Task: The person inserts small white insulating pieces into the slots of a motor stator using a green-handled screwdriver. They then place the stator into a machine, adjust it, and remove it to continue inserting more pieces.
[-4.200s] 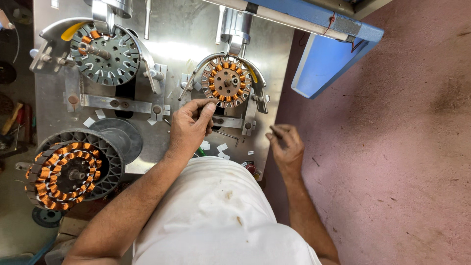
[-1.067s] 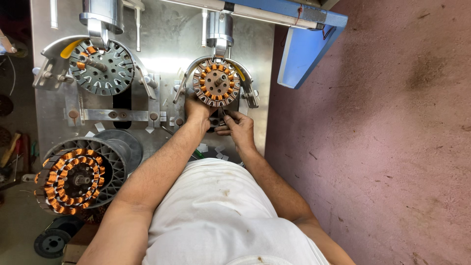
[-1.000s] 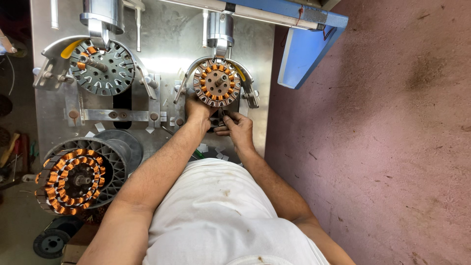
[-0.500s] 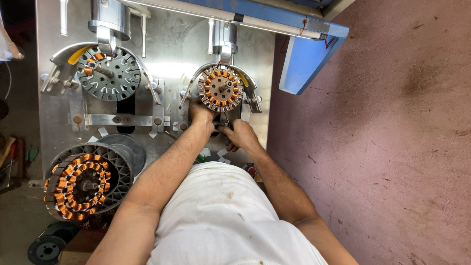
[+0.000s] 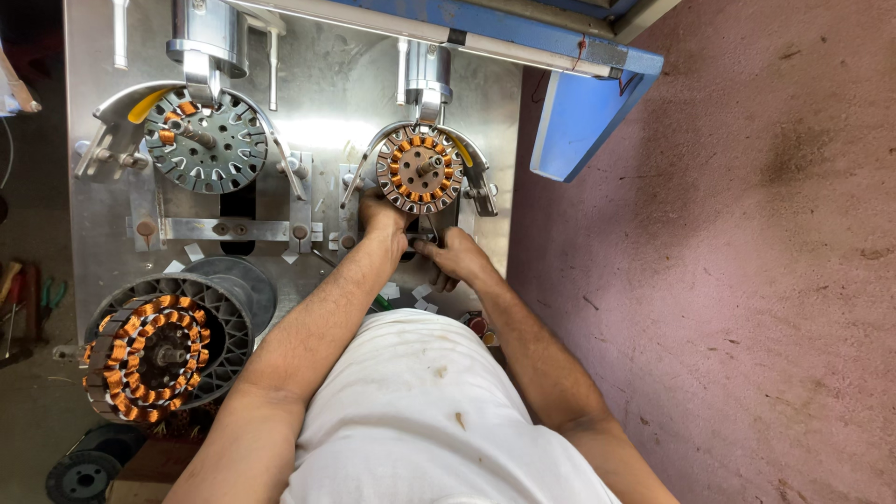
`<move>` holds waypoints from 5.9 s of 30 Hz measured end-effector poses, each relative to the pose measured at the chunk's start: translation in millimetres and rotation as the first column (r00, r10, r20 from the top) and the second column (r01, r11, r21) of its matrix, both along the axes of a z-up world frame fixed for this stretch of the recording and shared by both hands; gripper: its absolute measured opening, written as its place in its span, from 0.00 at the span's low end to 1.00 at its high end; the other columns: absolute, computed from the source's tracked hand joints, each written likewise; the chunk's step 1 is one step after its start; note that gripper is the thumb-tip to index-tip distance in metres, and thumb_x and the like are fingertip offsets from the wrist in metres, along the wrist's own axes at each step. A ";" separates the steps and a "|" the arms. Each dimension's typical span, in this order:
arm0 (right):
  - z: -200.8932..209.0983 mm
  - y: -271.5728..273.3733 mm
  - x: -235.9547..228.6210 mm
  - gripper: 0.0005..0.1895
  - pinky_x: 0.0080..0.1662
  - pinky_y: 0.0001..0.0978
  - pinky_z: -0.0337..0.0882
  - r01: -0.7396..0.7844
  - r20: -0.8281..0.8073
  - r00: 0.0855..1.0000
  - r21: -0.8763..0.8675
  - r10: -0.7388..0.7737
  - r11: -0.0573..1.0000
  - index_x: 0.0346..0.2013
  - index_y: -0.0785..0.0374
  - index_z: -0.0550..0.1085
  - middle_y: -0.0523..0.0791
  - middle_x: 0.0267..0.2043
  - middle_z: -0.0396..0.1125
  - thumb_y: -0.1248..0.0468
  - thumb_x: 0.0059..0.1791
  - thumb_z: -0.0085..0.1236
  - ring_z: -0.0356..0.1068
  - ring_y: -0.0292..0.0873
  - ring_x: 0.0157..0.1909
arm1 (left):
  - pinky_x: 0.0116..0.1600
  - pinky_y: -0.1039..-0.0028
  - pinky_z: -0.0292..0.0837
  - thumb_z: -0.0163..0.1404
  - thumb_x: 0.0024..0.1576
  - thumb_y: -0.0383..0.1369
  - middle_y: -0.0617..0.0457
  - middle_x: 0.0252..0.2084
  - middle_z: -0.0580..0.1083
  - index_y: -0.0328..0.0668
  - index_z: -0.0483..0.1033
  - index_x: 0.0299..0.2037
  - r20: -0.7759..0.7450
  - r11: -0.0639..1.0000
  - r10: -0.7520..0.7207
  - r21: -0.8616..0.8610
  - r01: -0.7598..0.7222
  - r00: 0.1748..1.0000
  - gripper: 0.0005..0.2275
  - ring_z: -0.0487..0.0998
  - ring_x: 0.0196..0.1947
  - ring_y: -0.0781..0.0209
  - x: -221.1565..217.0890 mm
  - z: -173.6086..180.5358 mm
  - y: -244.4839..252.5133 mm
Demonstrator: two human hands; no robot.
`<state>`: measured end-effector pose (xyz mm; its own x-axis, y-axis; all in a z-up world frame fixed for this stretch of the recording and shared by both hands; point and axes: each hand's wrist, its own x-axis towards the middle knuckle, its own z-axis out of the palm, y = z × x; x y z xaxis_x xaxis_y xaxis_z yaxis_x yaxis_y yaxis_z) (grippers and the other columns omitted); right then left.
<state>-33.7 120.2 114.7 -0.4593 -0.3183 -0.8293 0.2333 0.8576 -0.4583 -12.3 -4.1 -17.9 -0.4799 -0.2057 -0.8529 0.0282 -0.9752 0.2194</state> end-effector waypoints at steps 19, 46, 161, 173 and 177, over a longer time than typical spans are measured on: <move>-24.5 4.2 29.1 0.10 0.28 0.47 0.78 -0.404 -0.466 0.496 0.623 0.732 0.670 0.32 0.60 0.81 0.49 0.30 0.76 0.62 0.51 0.52 0.79 0.50 0.31 | 0.50 0.61 0.79 0.46 0.59 0.37 0.48 0.46 0.78 0.37 0.75 0.50 0.109 0.867 -0.258 -0.413 0.280 0.960 0.15 0.80 0.44 0.54 3.8 2.4 -5.4; -16.6 55.3 -110.1 0.25 0.50 0.40 0.80 -0.086 -0.567 0.783 -0.507 -0.256 0.858 0.53 0.69 0.72 0.54 0.47 0.75 0.48 0.58 0.46 0.78 0.47 0.48 | 0.75 0.58 0.65 0.76 0.41 0.37 0.35 0.69 0.60 0.45 0.33 0.75 0.129 0.109 -0.398 -0.977 0.186 0.908 0.61 0.66 0.71 0.43 28.2 84.3 10.2; -53.5 -78.7 -187.1 0.66 0.60 0.57 0.76 0.271 0.096 0.957 -0.631 -0.273 0.727 0.68 0.74 0.56 0.66 0.58 0.64 0.29 0.34 0.68 0.71 0.63 0.61 | 0.70 0.56 0.71 0.75 0.39 0.51 0.39 0.65 0.64 0.48 0.35 0.73 0.256 -0.153 -0.398 -0.965 0.211 0.881 0.61 0.71 0.66 0.45 29.5 62.9 -7.1; -37.8 -82.6 -176.9 0.61 0.56 0.51 0.80 0.364 0.201 0.928 -0.668 -0.313 0.649 0.66 0.74 0.60 0.62 0.53 0.68 0.34 0.35 0.71 0.76 0.58 0.53 | 0.69 0.59 0.74 0.73 0.41 0.53 0.39 0.65 0.62 0.47 0.35 0.73 0.234 -0.218 -0.324 -0.961 0.168 0.917 0.60 0.72 0.65 0.46 28.1 54.5 -1.0; -34.3 -81.9 -176.1 0.58 0.56 0.50 0.80 0.345 0.178 0.934 -0.682 -0.311 0.644 0.66 0.75 0.61 0.62 0.54 0.69 0.35 0.38 0.70 0.76 0.57 0.54 | 0.66 0.61 0.76 0.73 0.42 0.54 0.40 0.65 0.64 0.49 0.34 0.72 0.262 -0.194 -0.338 -0.959 0.206 0.904 0.59 0.73 0.64 0.48 27.2 51.1 2.4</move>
<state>-209.8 38.3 80.5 -0.6196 -0.6413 -0.4525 0.4688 0.1599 -0.8687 14.9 -1.7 33.1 -0.7958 -0.5835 0.1620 -0.0930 0.3820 0.9195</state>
